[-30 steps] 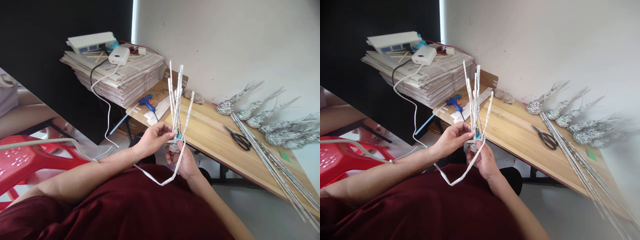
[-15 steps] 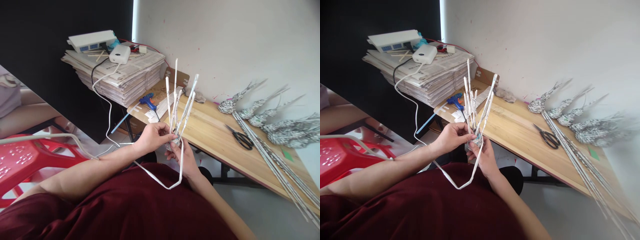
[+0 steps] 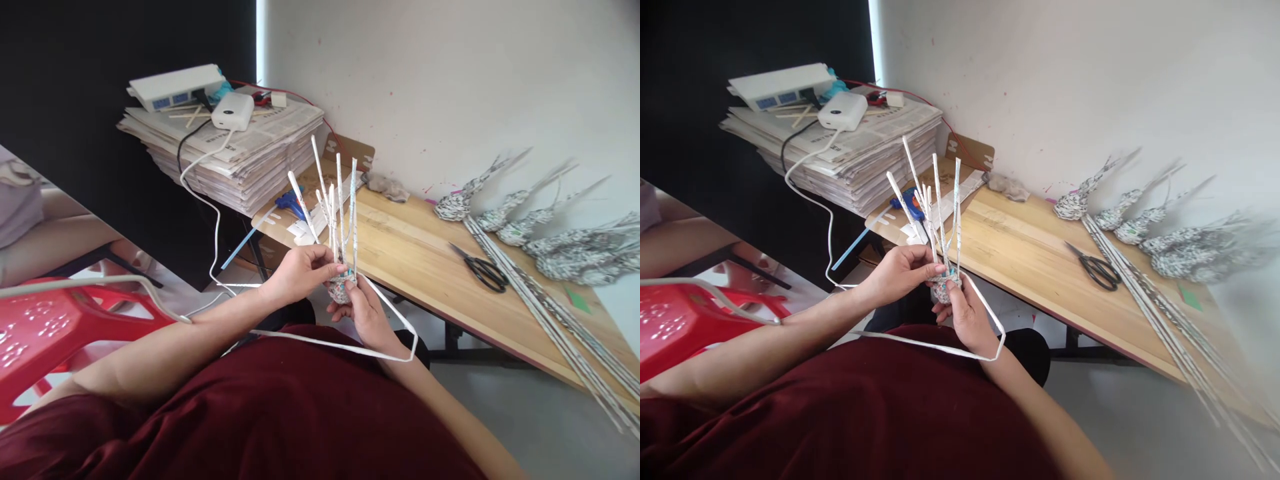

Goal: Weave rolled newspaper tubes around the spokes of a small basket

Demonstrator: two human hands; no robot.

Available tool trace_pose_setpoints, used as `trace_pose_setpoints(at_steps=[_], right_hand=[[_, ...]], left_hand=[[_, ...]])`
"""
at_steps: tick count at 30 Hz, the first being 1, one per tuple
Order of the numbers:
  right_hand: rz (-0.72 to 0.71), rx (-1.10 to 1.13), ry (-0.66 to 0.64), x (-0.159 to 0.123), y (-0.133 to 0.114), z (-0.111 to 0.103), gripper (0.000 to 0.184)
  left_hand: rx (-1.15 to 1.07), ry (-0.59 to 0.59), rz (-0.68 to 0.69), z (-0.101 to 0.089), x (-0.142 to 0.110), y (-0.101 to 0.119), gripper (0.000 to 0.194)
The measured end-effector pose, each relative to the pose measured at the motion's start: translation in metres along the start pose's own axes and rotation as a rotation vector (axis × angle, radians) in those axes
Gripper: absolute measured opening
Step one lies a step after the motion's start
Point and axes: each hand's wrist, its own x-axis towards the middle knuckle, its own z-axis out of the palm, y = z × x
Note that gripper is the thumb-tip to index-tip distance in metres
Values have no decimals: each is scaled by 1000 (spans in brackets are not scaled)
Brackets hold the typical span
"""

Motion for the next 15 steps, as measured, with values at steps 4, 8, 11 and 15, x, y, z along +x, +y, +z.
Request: trace_pose_setpoints(at_steps=[4, 8, 11, 15], right_hand=[[-2, -38, 55, 3, 4, -2, 43], [-57, -92, 119, 7, 6, -5, 46], [-77, -128, 147, 9, 7, -8, 46], [-87, -210, 147, 8, 9, -11, 46]], left_hand=[[169, -113, 57, -12, -1, 2, 21], [478, -61, 156, -19, -10, 7, 12], [832, -12, 315, -19, -19, 11, 14], [1156, -59, 587, -23, -26, 15, 21]])
